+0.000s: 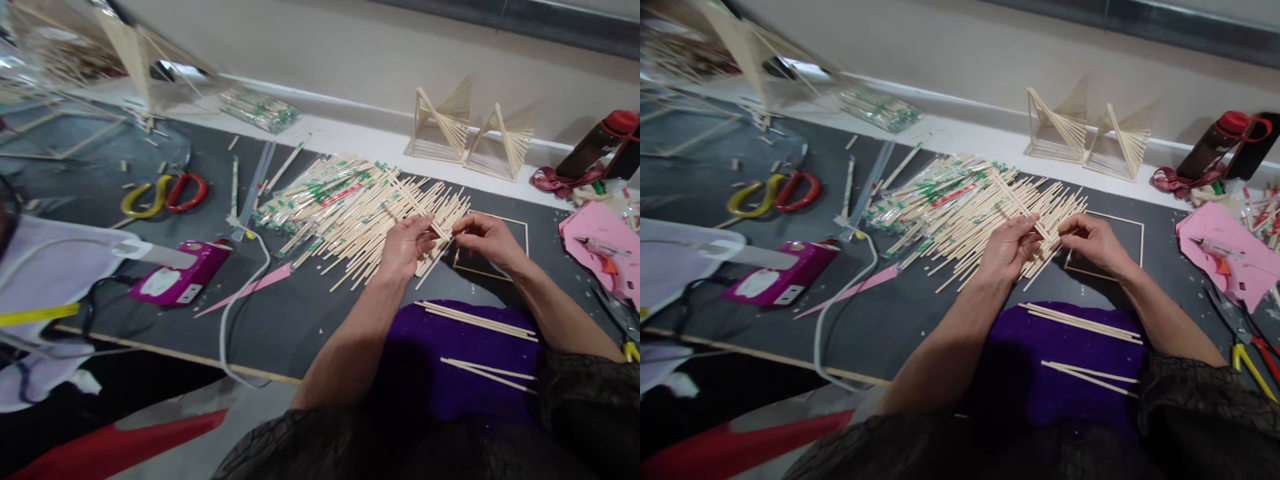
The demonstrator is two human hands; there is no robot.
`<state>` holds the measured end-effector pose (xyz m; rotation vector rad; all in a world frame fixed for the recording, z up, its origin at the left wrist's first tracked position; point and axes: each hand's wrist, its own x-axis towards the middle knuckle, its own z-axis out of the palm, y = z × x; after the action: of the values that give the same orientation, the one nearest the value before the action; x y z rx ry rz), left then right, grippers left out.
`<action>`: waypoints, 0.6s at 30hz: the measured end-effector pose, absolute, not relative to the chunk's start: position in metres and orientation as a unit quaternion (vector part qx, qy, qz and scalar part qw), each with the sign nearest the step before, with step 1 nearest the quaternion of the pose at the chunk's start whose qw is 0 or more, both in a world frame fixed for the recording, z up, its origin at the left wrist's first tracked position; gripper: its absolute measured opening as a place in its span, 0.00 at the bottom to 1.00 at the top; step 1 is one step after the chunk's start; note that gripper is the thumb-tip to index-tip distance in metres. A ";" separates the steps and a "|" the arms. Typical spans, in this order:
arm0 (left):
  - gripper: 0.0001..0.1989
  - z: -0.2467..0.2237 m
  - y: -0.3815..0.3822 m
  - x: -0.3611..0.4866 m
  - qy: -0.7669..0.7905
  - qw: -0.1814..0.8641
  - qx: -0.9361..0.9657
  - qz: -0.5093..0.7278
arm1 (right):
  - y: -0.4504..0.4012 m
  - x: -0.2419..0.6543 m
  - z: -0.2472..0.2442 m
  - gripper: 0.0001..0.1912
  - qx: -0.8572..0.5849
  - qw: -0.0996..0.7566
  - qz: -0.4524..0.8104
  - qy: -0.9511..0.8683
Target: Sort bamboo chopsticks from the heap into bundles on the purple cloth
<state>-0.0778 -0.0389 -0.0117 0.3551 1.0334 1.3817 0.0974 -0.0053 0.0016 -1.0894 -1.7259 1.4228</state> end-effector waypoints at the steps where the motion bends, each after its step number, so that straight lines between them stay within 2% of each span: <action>1: 0.10 -0.013 -0.039 -0.078 0.454 0.639 0.158 0.601 | -0.006 0.097 0.001 0.10 -0.400 0.321 0.544 -0.664; 12: 0.11 -0.010 -0.043 -0.078 0.450 0.662 0.188 0.568 | -0.004 0.097 -0.013 0.15 -0.351 0.320 0.578 -0.663; 18: 0.20 -0.014 -0.045 -0.070 0.448 0.648 0.214 0.578 | -0.005 0.098 -0.014 0.12 -0.380 0.306 0.553 -0.675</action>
<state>-0.0703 -0.0447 -0.0139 0.4869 1.0179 1.3152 0.0982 -0.0054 -0.0135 -1.0062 -1.7877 1.4628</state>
